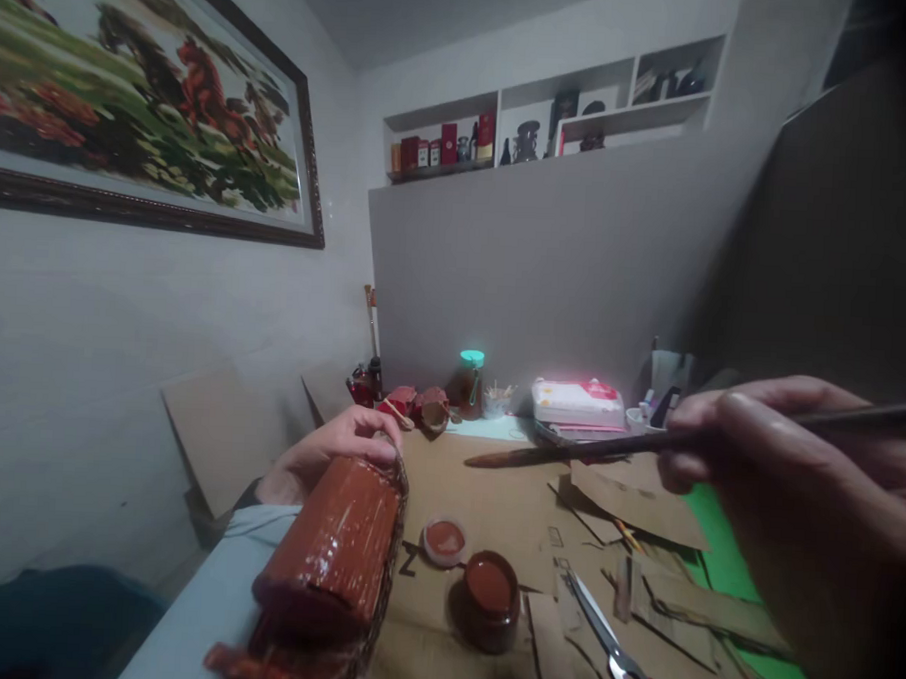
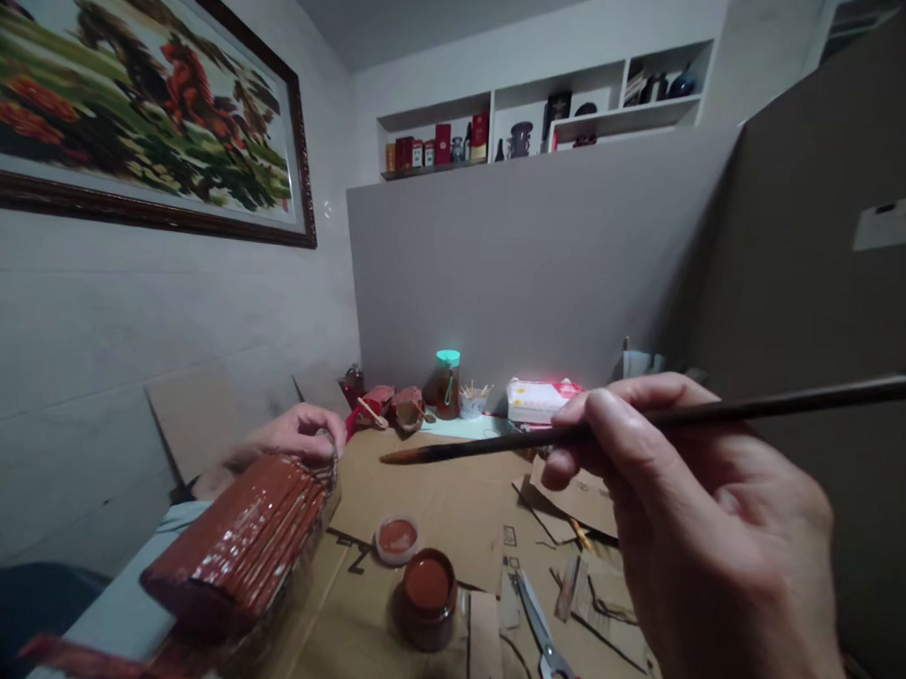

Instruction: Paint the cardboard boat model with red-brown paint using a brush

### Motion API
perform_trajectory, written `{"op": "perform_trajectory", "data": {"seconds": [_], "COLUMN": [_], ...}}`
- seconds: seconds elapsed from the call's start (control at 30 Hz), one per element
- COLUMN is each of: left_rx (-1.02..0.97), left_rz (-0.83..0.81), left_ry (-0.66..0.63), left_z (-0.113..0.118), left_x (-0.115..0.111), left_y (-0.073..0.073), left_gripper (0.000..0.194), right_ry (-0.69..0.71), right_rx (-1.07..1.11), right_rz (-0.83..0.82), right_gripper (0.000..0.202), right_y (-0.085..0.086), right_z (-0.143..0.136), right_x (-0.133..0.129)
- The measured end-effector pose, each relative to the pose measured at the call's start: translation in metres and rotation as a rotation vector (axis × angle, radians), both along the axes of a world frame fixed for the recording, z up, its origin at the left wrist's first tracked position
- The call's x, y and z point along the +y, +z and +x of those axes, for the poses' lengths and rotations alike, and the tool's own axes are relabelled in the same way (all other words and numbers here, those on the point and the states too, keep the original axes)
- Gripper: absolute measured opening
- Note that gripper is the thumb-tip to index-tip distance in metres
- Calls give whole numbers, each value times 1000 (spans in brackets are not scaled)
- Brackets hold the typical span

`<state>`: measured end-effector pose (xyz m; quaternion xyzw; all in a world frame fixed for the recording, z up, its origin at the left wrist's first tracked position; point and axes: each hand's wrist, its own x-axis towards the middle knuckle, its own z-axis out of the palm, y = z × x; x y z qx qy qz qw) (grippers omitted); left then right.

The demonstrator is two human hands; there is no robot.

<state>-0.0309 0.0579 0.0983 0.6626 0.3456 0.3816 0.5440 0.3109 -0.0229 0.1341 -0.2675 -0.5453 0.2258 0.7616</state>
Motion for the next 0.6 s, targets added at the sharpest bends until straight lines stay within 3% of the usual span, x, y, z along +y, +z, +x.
{"op": "perform_trajectory", "data": {"seconds": [0.17,0.4,0.6], "left_rx": [34,14,-6], "left_rz": [-28,-45,-24], "left_ry": [-72,-49,-14], "left_z": [10,26,31], "left_x": [-1,-7,-11], "left_y": [-7,-13,-14], "left_gripper": [24,23,23], "right_ry": [128,285,336], "right_rx": [-8,-15,-129], "right_rz": [-45,-144,-176], "right_gripper": [14,16,24], "right_y": [-1,-4,-5], "right_z": [-12,-28,-33], "right_x": [-8,-10,-9]}}
